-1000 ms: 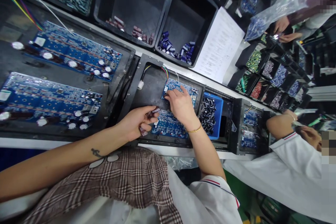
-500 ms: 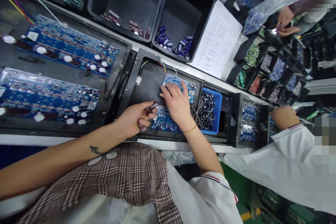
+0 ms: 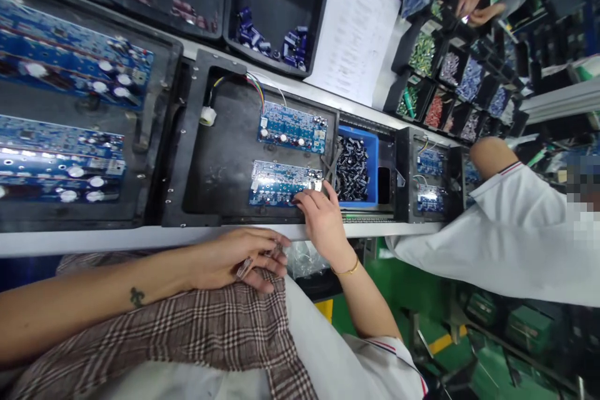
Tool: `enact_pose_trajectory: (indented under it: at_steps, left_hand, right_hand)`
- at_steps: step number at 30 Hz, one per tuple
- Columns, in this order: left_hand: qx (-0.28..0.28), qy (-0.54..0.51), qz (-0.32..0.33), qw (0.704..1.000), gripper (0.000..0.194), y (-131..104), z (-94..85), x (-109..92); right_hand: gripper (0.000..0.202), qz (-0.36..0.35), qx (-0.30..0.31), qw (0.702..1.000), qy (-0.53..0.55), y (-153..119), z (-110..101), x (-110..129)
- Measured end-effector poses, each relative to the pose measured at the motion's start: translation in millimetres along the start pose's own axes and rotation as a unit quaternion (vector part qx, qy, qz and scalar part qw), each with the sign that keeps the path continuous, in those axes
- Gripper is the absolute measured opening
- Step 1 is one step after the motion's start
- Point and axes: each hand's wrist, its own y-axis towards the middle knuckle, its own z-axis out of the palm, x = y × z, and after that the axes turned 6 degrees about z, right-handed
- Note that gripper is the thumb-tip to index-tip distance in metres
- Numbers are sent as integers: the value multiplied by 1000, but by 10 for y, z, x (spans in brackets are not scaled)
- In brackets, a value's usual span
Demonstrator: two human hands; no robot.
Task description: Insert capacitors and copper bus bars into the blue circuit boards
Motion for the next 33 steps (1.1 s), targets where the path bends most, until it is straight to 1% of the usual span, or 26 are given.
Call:
enact_pose_trajectory:
  at_steps: [2,3,6,8,11,14,18,22,25,28,33]
  left_hand:
    - [10,10,15,1000,13,15,-6,7]
    - [6,15,24,1000,17,20,-11,2]
    - [-31,10,58,998,24,28,-24,-27]
    - [-49,-22,81,995,22,25,-26,-46]
    - [-49,-85,100,990,12,6,-20,-74]
    - [-49,-105,82,990,13,-16,-18,-91]
    - [-39,-70,34,996,28,-15,-38,-90]
    - [-30,-46,25,998,36,10,-74,-90]
    - [-8,-43,11,999,39,20,-101,-102]
    - [6,-43,4,999,36,11,-112,-115]
    - [19,-66,15,998,22,-24,-86,-132]
  right_hand:
    - [21,-9,-3,1000,-7,6,18,-2]
    - [21,-14,-1,1000,-10,12,17,1]
    - [20,-24,0,1000,-16,21,3,2]
    - [20,-25,-5,999,-20,18,2,-3]
    - [20,-30,-2,999,-28,3,10,-12]
    - [20,-40,-3,999,-31,-9,18,-18]
    - [20,-48,-15,999,-21,-12,21,-15]
    - [20,-43,-18,998,-30,-2,34,-10]
    - [22,-48,-11,998,-47,3,39,-17]
    - [24,-62,8,997,-49,0,24,-25]
    - [28,-81,20,994,-72,-22,12,-39]
